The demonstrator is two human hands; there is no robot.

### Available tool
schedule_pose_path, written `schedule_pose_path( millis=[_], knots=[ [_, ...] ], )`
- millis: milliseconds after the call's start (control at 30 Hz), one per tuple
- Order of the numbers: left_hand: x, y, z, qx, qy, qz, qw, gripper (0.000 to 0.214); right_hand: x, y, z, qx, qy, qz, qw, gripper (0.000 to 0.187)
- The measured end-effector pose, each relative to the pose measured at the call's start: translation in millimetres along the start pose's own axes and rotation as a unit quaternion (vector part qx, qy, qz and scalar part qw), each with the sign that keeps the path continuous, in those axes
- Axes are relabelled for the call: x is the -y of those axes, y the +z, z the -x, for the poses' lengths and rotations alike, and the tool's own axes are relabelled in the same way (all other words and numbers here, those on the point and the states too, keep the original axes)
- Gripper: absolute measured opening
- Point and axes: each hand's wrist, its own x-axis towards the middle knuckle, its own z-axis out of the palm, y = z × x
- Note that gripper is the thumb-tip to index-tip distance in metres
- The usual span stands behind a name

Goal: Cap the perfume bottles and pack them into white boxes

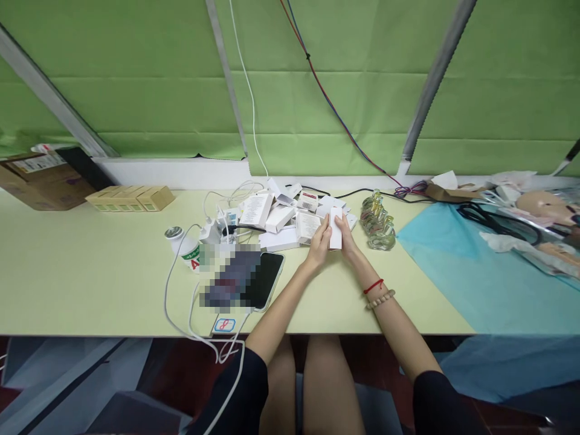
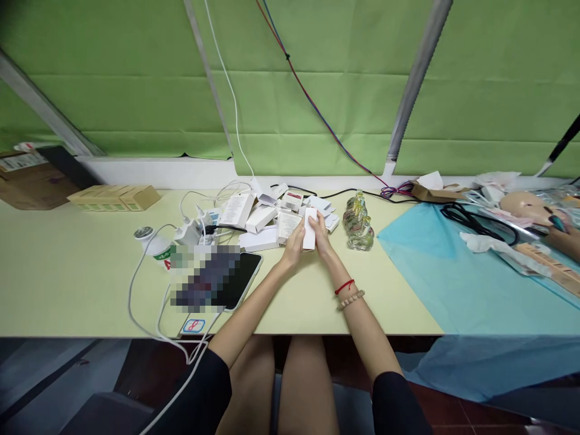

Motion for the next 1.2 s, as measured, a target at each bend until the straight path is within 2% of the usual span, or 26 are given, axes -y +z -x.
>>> schedule_pose_path(
  millis=[100, 200, 333, 633, 767, 867, 1000, 1200],
  knots=[
    [4.0, 1.0, -0.4, 0.027, 0.006, 0.006, 1.0, 0.055, -1.1, -1.9, 1.2, 0.006, -0.008, 0.014, 1.0, 0.061],
    [5.3, 1.9, 1.3, 0.03, -0.006, -0.019, 0.999, 0.054, -0.1, -4.3, 2.7, 0.02, -0.009, 0.021, 1.0, 0.065],
    [3.1, 2.4, 4.6, 0.026, 0.011, -0.031, 0.999, 0.053, 3.8, -5.3, 5.6, 0.044, 0.001, 0.038, 0.998, 0.066],
    [1.9, -6.3, 5.9, -0.084, 0.054, -0.095, 0.99, 0.051, -0.6, 5.9, 8.5, 0.016, 0.014, -0.032, 0.999, 0.057],
    [-1.3, -11.0, 8.8, -0.129, 0.063, -0.156, 0.977, 0.051, 2.5, 6.0, 14.8, 0.085, 0.01, 0.013, 0.996, 0.058],
    [-10.0, -16.1, 9.7, -0.113, 0.071, -0.219, 0.967, 0.049, 3.0, 4.4, 15.8, 0.115, -0.022, 0.045, 0.992, 0.063],
    [-22.9, -20.9, 7.7, -0.102, 0.073, -0.253, 0.959, 0.043, -3.2, 0.5, 7.7, 0.057, -0.009, -0.001, 0.998, 0.06],
    [-22.9, -13.4, 6.4, -0.1, 0.085, -0.189, 0.973, 0.043, -7.2, -6.2, -1.3, 0.015, -0.029, -0.012, 0.999, 0.051]
  ],
)
